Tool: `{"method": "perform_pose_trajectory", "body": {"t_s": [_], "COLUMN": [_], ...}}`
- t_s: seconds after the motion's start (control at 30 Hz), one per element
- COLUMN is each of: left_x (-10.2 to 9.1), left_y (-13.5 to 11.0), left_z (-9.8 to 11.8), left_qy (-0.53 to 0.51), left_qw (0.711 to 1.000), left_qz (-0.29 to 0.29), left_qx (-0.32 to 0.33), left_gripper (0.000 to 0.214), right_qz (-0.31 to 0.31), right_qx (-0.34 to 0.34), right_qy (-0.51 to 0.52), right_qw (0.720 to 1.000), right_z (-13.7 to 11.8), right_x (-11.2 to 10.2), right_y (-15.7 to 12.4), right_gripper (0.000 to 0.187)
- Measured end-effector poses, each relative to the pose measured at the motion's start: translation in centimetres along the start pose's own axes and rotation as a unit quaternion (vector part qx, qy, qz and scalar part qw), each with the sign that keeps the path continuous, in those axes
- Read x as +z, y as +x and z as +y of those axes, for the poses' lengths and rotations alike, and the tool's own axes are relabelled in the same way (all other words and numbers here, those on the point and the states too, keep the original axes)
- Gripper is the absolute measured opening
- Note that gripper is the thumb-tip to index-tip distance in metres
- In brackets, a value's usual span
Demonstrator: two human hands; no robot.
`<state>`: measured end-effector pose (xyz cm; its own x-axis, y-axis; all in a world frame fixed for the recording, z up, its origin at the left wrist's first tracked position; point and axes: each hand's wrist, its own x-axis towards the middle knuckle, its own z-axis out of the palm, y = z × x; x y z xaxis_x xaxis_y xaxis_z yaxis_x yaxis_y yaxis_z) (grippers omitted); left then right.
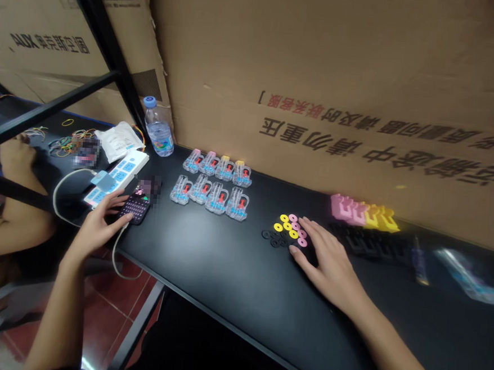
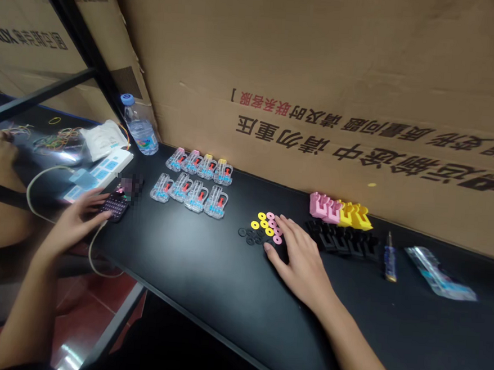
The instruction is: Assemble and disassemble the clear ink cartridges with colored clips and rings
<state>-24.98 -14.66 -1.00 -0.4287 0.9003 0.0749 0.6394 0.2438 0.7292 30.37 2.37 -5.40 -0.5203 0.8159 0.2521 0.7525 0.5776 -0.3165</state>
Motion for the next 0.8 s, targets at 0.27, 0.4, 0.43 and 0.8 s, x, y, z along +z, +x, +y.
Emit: {"method": "perform_pose_trajectory", "body": {"t_s": [0.27, 0.4, 0.43, 0.8], "left_x": [0.6, 0.9, 0.9, 0.0], "left_y": [0.5, 0.8, 0.8, 0.0], "left_z": [-0.1, 0.1, 0.1, -0.5], "left_qy": [-0.010, 0.000, 0.000, -0.052], "left_qw": [0.999, 0.999, 0.999, 0.999], "left_qz": [0.032, 0.033, 0.032, -0.004], "left_qx": [-0.009, -0.012, -0.012, -0.008], "left_gripper": [0.092, 0.090, 0.090, 0.094], "right_qz": [0.006, 0.007, 0.007, 0.004], "right_qx": [-0.003, -0.004, -0.006, -0.004], "right_qy": [-0.002, -0.006, -0.007, -0.011], "right_qw": [1.000, 1.000, 1.000, 1.000], "right_z": [0.1, 0.2, 0.3, 0.4], "right_x": [0.3, 0.3, 0.3, 0.3], "right_y": [0.0, -0.1, -0.1, -0.1], "right_gripper": [0.068, 0.067, 0.067, 0.069]}}
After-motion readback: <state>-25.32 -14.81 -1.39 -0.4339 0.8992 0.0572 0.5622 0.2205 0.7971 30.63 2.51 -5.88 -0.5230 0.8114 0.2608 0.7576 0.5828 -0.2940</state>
